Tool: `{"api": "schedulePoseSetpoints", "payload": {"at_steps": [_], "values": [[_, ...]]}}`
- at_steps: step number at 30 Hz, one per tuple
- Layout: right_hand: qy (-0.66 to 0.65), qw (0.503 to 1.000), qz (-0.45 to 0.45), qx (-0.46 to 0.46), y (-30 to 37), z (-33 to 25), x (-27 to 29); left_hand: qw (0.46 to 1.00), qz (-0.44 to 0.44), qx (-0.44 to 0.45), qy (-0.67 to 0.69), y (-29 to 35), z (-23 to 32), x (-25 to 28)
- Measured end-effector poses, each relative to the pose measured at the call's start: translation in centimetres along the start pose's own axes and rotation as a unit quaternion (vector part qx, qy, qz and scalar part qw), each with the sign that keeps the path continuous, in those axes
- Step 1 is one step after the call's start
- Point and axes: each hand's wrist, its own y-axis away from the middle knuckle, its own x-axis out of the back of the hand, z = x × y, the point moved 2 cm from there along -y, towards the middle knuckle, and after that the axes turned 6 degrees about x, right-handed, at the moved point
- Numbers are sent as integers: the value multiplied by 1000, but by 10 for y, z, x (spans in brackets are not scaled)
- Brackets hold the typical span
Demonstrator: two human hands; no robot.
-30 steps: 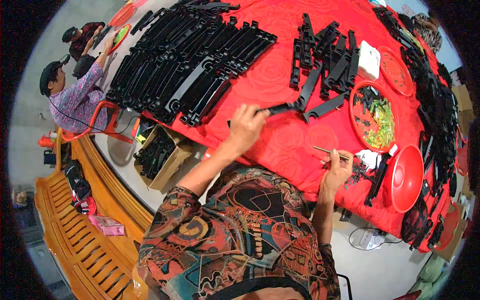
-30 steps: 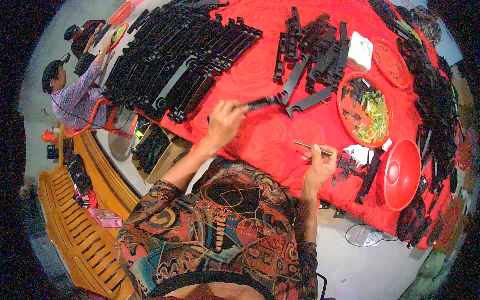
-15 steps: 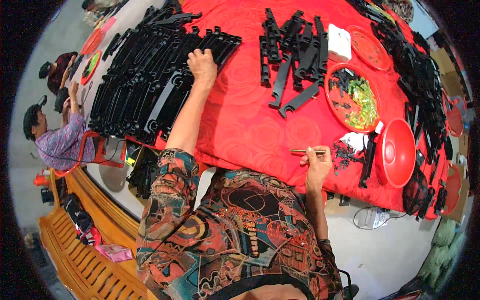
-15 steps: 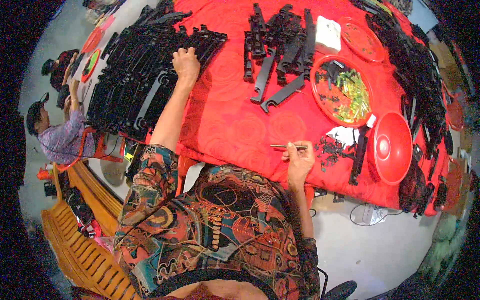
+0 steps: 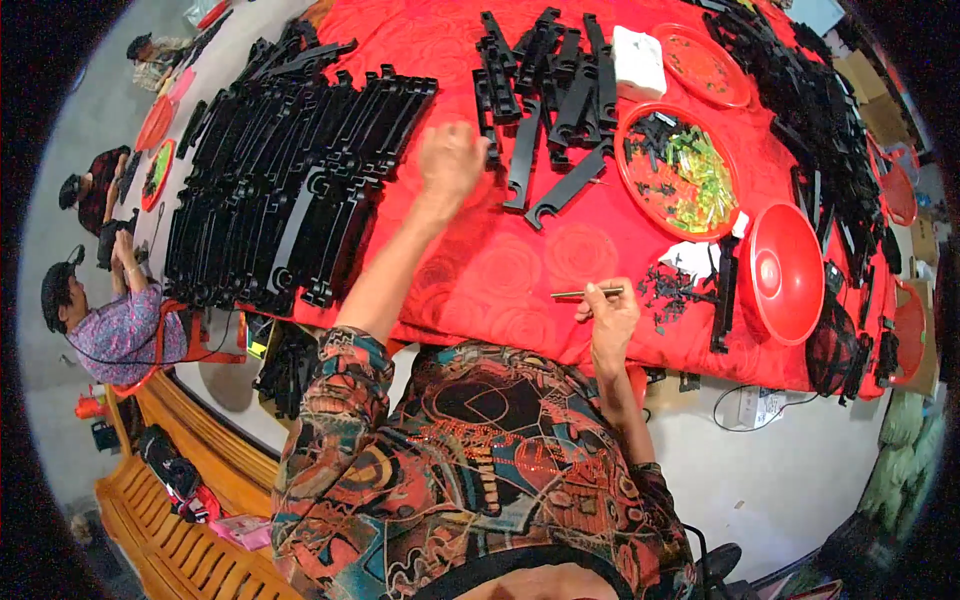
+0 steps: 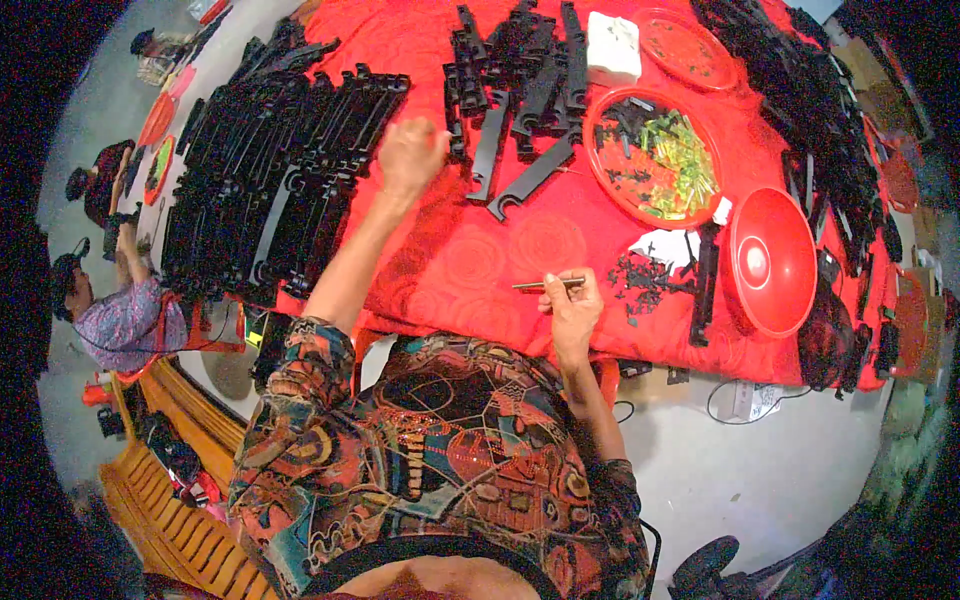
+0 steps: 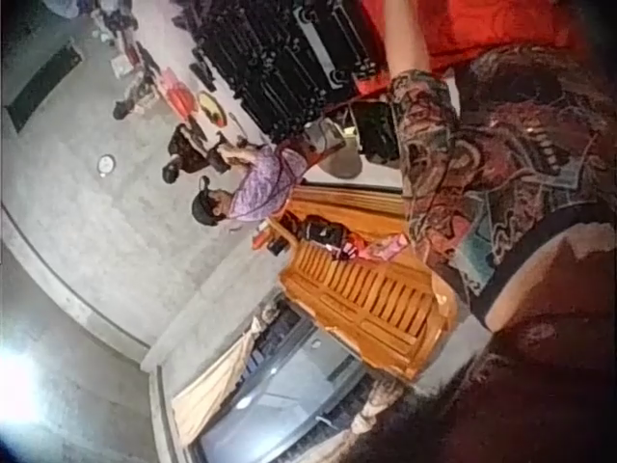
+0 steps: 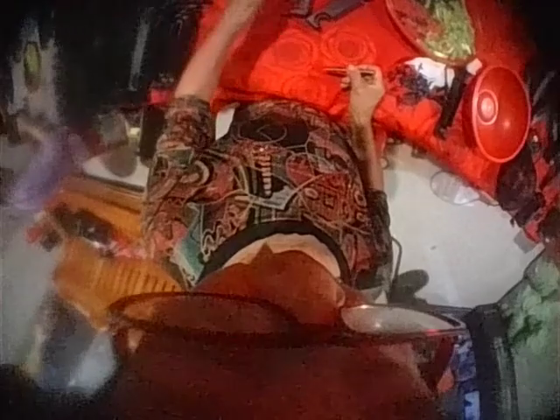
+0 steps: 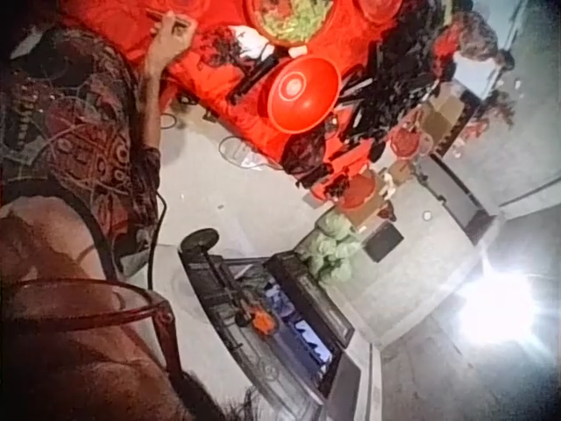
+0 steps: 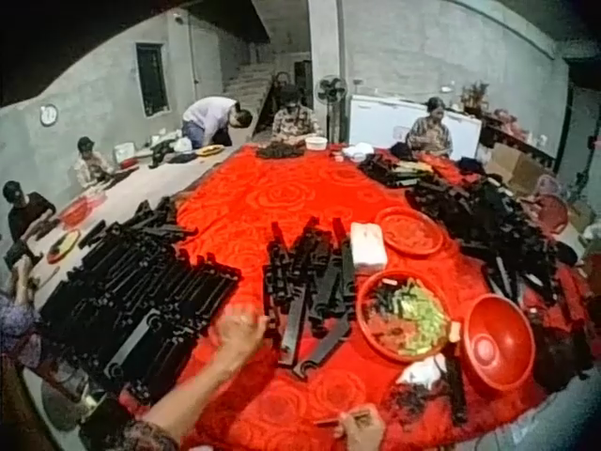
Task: The person assembles plastic gun components by hand, inserting small parts and metal pins into black plastic frames on the table.
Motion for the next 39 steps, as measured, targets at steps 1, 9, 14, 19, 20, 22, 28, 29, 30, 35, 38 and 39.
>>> {"api": "schedulePoseSetpoints", "payload": {"at_steps": [1,9,14,19,20,22,28,29,30,35,38,39], "values": [[-14,1000,8,-7,0,-2,0,997,-64,37,24,4,30,4],[-21,1000,15,14,2,-2,8,997,-78,7,-21,28,85,-15],[-29,999,-3,42,1,-2,6,995,-81,32,-50,32,82,-17],[-32,998,-12,51,0,-9,7,985,-155,78,26,38,62,-7],[-32,998,-11,53,-1,-10,7,985,-153,77,29,40,57,0],[-39,997,-5,69,-7,-11,13,979,-134,127,88,41,45,10],[-32,997,-6,64,-26,-22,35,982,-75,87,147,69,20,56],[-19,998,-4,68,-29,-31,37,982,-76,88,149,73,24,68],[-7,997,-1,71,-33,-36,39,989,-65,42,128,75,34,81],[-9,994,64,93,-57,-48,46,981,-61,-144,118,110,74,87],[59,989,97,89,-72,-52,59,957,-106,-247,106,127,79,70],[30,990,105,91,-76,-53,61,955,-105,-259,95,128,79,67]]}}
